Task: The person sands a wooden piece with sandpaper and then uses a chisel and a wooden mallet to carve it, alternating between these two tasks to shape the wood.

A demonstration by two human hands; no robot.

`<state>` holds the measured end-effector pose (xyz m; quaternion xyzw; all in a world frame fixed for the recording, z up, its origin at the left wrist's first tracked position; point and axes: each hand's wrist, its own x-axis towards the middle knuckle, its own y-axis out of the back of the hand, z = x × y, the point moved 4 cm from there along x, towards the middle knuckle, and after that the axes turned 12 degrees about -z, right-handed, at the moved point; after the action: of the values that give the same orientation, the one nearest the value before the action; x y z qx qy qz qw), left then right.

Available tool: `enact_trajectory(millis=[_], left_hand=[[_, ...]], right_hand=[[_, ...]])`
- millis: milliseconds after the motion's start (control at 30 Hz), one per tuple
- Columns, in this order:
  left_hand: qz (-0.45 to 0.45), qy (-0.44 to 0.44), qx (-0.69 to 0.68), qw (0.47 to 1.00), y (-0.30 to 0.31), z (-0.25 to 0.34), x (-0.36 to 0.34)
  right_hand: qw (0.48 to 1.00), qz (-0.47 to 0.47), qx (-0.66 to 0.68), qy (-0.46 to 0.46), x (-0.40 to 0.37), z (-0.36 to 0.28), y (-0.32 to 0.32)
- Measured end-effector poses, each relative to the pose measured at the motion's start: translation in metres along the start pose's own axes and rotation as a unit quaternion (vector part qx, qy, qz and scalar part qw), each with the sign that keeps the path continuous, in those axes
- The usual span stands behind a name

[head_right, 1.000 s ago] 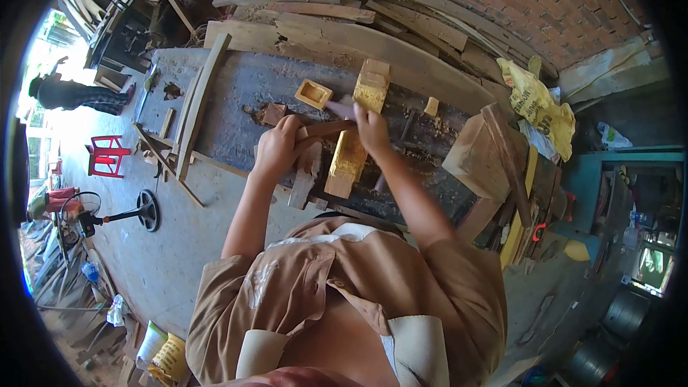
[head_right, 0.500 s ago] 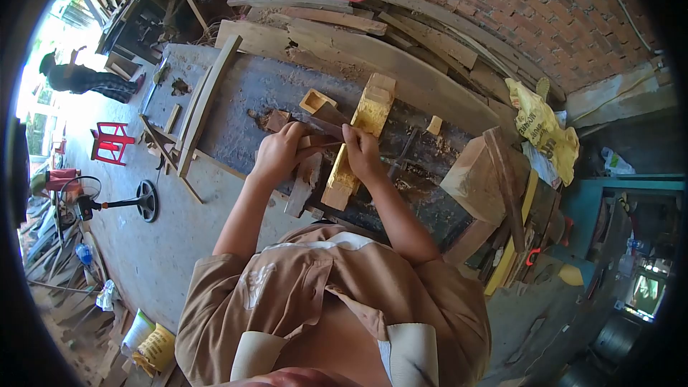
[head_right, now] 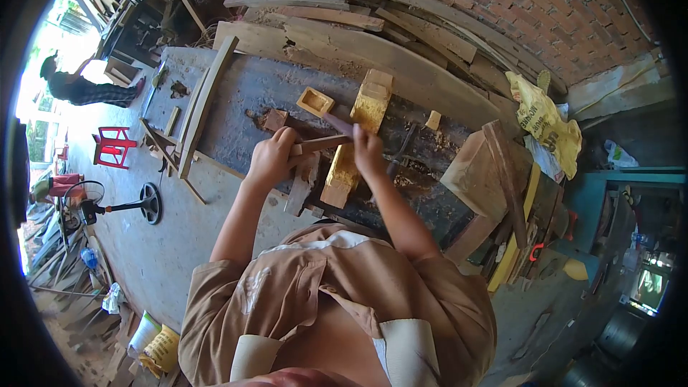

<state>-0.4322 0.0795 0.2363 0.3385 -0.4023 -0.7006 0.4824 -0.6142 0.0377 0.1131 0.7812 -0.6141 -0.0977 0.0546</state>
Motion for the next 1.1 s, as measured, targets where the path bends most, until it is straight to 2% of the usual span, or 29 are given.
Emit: enact_trajectory(millis=[67, 133, 267, 400, 533, 600, 667, 700, 733, 800, 867, 933, 1000, 1067, 1100], left_hand=[[-0.006, 0.003, 0.001, 1.000, 0.000, 0.000, -0.003], [-0.015, 0.004, -0.001, 1.000, -0.002, 0.004, -0.006], [0.024, 0.041, -0.027, 0.999, 0.000, 0.011, 0.002], [0.049, 0.051, -0.045, 0.996, 0.003, 0.012, 0.002], [0.064, 0.083, -0.087, 0.991, -0.005, 0.005, -0.005], [0.091, 0.141, -0.147, 0.975, -0.010, -0.002, -0.009], [0.078, 0.153, -0.178, 0.969, -0.018, -0.006, -0.009], [0.066, 0.163, -0.209, 0.962, -0.022, -0.008, -0.008], [0.065, 0.164, -0.209, 0.962, -0.022, -0.006, -0.008], [0.117, 0.137, -0.223, 0.958, -0.018, 0.001, -0.007], [0.096, 0.144, -0.231, 0.957, -0.011, 0.005, -0.006], [0.074, 0.151, -0.238, 0.957, -0.011, 0.004, -0.004], [0.030, 0.209, -0.204, 0.956, -0.017, -0.002, -0.002], [0.036, 0.227, -0.204, 0.952, -0.011, 0.000, -0.003], [0.033, 0.228, -0.215, 0.949, -0.013, -0.002, -0.003]], right_hand=[[0.979, 0.039, -0.159, -0.120, 0.010, 0.059, 0.023], [0.977, 0.042, -0.173, -0.113, 0.017, 0.069, 0.041], [0.975, 0.043, -0.199, -0.091, 0.024, 0.054, 0.033], [0.989, 0.094, -0.101, -0.055, 0.027, 0.061, 0.027], [0.993, 0.082, -0.075, -0.044, 0.028, 0.068, 0.019], [0.993, 0.105, -0.050, -0.002, 0.026, 0.064, 0.013], [0.999, 0.015, 0.029, 0.021, 0.024, 0.058, -0.006], [1.000, 0.026, 0.002, 0.003, 0.012, 0.031, -0.017], [0.997, -0.012, 0.064, 0.040, 0.008, 0.014, -0.029], [0.998, -0.028, 0.050, 0.025, -0.004, -0.022, -0.043], [0.964, 0.011, 0.070, 0.257, -0.018, -0.078, -0.051], [0.964, 0.000, 0.070, 0.255, -0.017, -0.076, -0.051], [0.964, -0.009, 0.069, 0.255, -0.009, -0.051, -0.044], [0.996, -0.075, 0.041, 0.025, 0.024, 0.033, -0.037], [0.998, -0.061, 0.028, 0.016, 0.030, 0.034, -0.026]])
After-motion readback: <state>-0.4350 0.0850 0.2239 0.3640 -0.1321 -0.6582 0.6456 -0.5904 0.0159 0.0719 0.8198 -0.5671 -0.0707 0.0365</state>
